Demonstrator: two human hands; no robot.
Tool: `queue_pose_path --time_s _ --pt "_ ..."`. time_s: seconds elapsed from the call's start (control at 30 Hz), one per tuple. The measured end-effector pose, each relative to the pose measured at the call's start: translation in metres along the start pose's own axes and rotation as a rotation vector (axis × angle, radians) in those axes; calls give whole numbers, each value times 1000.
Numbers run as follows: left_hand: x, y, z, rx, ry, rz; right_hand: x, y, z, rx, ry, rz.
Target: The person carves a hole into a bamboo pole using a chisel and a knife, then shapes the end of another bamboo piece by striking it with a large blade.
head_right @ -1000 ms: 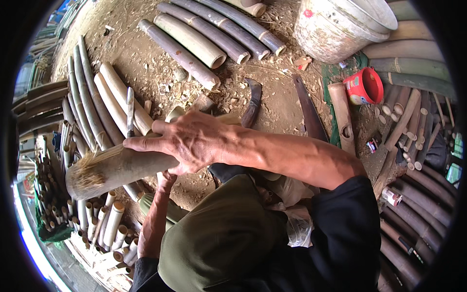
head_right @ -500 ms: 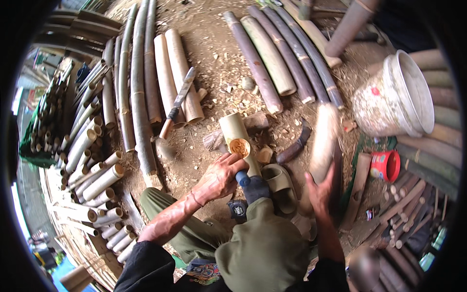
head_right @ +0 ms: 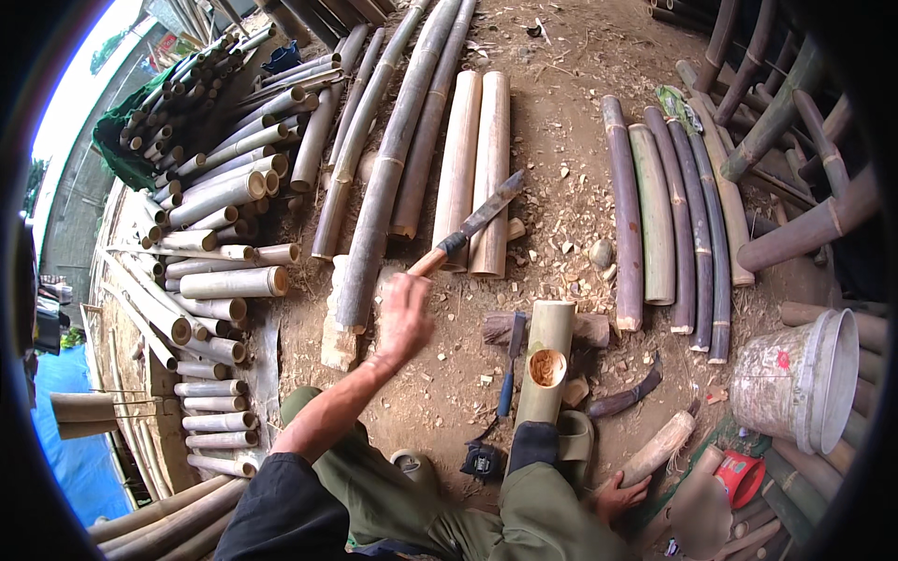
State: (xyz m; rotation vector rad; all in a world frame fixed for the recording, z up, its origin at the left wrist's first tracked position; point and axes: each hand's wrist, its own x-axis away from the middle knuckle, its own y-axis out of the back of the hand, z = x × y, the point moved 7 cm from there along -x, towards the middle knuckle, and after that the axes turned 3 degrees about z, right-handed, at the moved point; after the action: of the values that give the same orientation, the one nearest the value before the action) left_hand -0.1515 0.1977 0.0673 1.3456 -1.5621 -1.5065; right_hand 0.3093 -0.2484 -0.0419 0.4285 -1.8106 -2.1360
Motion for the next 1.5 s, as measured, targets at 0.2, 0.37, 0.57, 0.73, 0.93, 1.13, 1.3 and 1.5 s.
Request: queue_pose_path --time_s 0.2,0.37,0.57,0.73,0.93,1.13,1.3,1.5 --pt "52 5 186 53 768 342 -8 53 149 -294 441 35" --pt "22 29 126 751 689 364 18 67 275 -892 485 637" --pt "36 37 -67 1457 598 622 62 85 404 -1088 344 1490" --pt "67 6 -186 956 56 992 19 100 376 -854 460 1528" --pt "-4 -56 -162 1987 734 663 8 164 193 -620 506 1454" --pt "18 -68 -229 2183 879 489 68 125 -16 -253 336 1227" --pt "17 -18 -233 2133 739 462 74 143 39 -302 377 1199" --pt "-86 155 -234 1960 98 174 47 160 188 -533 605 1204"
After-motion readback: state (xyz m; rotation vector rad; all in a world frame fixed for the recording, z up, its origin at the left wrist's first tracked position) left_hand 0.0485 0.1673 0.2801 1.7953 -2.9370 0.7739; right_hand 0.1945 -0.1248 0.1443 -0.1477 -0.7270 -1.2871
